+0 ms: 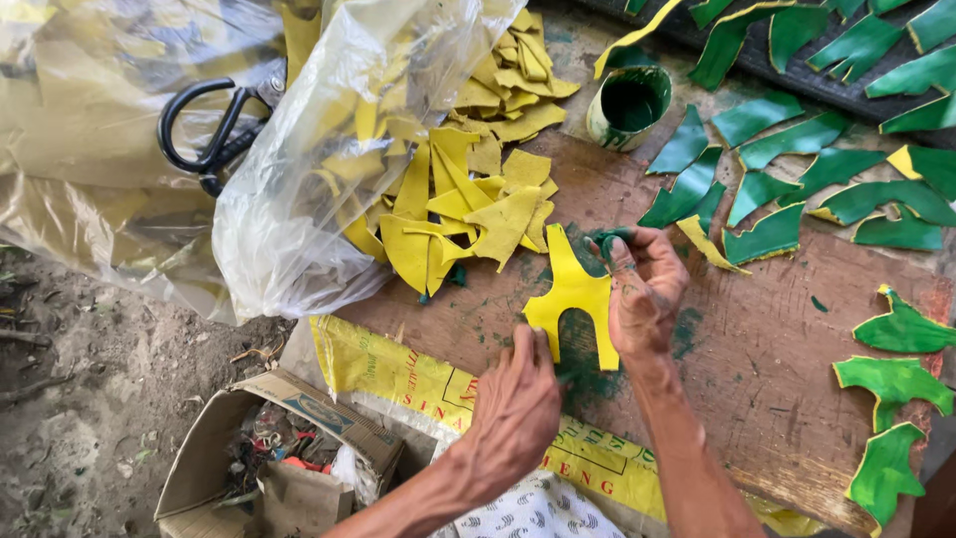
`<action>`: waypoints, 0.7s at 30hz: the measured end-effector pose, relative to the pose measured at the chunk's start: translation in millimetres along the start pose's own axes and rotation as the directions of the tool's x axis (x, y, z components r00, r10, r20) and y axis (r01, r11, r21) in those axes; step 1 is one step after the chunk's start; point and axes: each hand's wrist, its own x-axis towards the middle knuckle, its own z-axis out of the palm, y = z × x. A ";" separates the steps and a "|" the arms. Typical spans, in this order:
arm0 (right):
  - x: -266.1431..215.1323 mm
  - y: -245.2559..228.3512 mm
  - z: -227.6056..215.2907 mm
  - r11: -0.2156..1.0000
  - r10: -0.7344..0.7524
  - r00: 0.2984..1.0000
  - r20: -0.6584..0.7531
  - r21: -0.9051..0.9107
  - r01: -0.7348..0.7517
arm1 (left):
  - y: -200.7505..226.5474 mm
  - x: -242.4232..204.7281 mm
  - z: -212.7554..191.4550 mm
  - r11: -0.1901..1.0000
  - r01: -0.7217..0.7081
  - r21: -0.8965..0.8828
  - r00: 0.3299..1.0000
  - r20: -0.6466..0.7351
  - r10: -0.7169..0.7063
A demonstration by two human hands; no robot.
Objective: The person paints yellow, leaf-shaped leather pieces green using a small brush. They pick up each piece from a pile, apply green paint to the surface, and place the finished piece onto a mat. The process is repeated for multiple pieces throughout the video.
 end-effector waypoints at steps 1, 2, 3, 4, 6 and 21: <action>-7.2 2.6 -2.7 0.999 -0.031 0.999 -0.035 -0.011 0.031 | -2.4 -4.8 -0.3 0.999 -0.030 0.017 0.999 -0.021 0.030; -7.9 9.1 -3.8 0.999 -0.047 0.997 -0.059 0.008 0.047 | -7.5 -10.6 0.1 0.997 -0.064 0.036 0.997 -0.043 0.066; -6.9 18.6 -2.6 0.998 -0.062 0.995 -0.084 0.026 0.064 | -12.1 -11.9 3.0 0.994 -0.098 0.056 0.993 -0.065 0.102; -8.7 24.9 -3.4 0.996 -0.074 0.991 -0.112 0.044 0.079 | -16.9 -6.3 7.0 0.959 -0.243 0.146 0.949 -0.168 0.266; -13.8 26.2 -7.3 0.990 -0.092 0.988 -0.120 0.092 0.103 | -29.2 11.9 13.4 0.805 -0.470 0.362 0.751 -0.314 0.580; -12.2 27.7 -20.5 0.990 -0.071 0.992 -0.108 0.111 0.083 | -30.2 81.8 28.3 0.708 -0.456 0.539 0.758 -0.181 0.626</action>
